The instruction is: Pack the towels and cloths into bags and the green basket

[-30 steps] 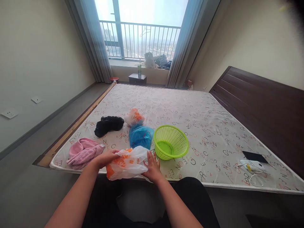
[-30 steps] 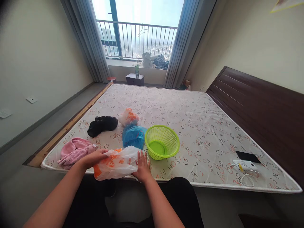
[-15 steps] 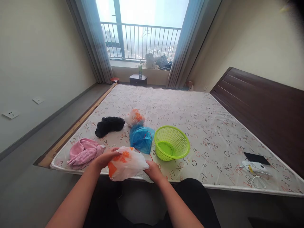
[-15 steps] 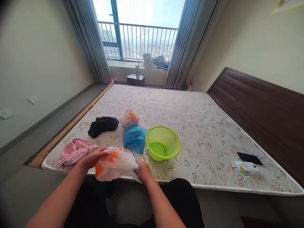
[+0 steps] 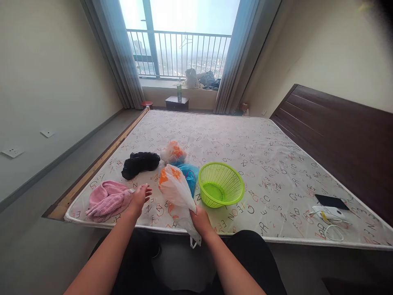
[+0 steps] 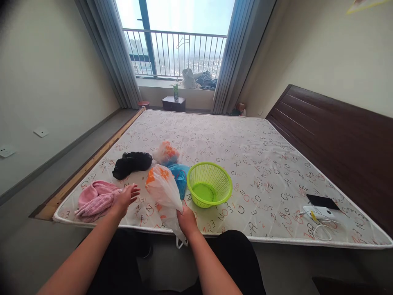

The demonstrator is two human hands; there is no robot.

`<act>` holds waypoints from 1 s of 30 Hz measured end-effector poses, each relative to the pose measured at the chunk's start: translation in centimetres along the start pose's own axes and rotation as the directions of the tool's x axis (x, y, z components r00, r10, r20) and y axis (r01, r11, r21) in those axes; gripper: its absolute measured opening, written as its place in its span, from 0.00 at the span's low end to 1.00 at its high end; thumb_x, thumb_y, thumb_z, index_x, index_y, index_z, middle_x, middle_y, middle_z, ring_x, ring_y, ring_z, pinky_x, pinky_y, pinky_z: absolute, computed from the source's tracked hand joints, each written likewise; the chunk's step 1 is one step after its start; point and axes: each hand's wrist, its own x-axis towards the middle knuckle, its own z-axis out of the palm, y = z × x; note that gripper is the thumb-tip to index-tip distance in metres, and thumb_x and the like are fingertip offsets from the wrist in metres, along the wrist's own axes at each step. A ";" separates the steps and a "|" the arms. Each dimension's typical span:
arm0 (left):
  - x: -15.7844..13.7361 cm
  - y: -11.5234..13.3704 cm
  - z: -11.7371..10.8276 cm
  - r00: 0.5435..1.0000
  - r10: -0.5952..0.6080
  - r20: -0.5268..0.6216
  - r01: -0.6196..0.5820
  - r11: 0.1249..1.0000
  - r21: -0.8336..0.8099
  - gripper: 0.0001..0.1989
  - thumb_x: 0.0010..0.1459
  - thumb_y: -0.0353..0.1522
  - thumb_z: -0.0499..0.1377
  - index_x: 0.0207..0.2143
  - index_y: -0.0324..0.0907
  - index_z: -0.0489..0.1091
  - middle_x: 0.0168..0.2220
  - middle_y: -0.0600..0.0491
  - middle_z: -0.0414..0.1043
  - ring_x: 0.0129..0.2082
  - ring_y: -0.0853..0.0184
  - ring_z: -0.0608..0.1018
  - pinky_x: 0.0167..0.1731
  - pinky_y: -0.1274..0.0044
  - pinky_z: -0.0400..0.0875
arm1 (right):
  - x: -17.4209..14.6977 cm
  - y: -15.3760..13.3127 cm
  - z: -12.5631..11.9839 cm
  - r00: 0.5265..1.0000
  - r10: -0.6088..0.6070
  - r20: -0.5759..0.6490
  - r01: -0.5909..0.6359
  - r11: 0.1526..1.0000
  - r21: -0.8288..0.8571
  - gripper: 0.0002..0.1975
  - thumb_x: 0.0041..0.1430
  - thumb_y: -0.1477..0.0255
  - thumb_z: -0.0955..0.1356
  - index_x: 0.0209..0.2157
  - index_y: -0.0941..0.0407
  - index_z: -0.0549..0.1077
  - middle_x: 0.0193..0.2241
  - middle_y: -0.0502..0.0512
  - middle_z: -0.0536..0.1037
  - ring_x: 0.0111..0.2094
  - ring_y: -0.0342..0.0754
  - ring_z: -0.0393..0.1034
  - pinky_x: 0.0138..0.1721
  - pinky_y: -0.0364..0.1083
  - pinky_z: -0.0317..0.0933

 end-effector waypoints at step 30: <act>-0.3 0.0 0.7 0.990 0.033 0.136 -0.016 0.992 -0.125 0.16 0.49 0.37 0.63 0.42 0.42 0.73 0.42 0.49 0.78 0.38 0.64 0.79 0.37 0.74 0.73 | -0.6 -1.4 0.1 0.969 0.008 0.248 -0.013 1.000 0.017 0.14 0.66 0.64 0.66 0.42 0.55 0.82 0.38 0.58 0.83 0.40 0.52 0.76 0.40 0.45 0.64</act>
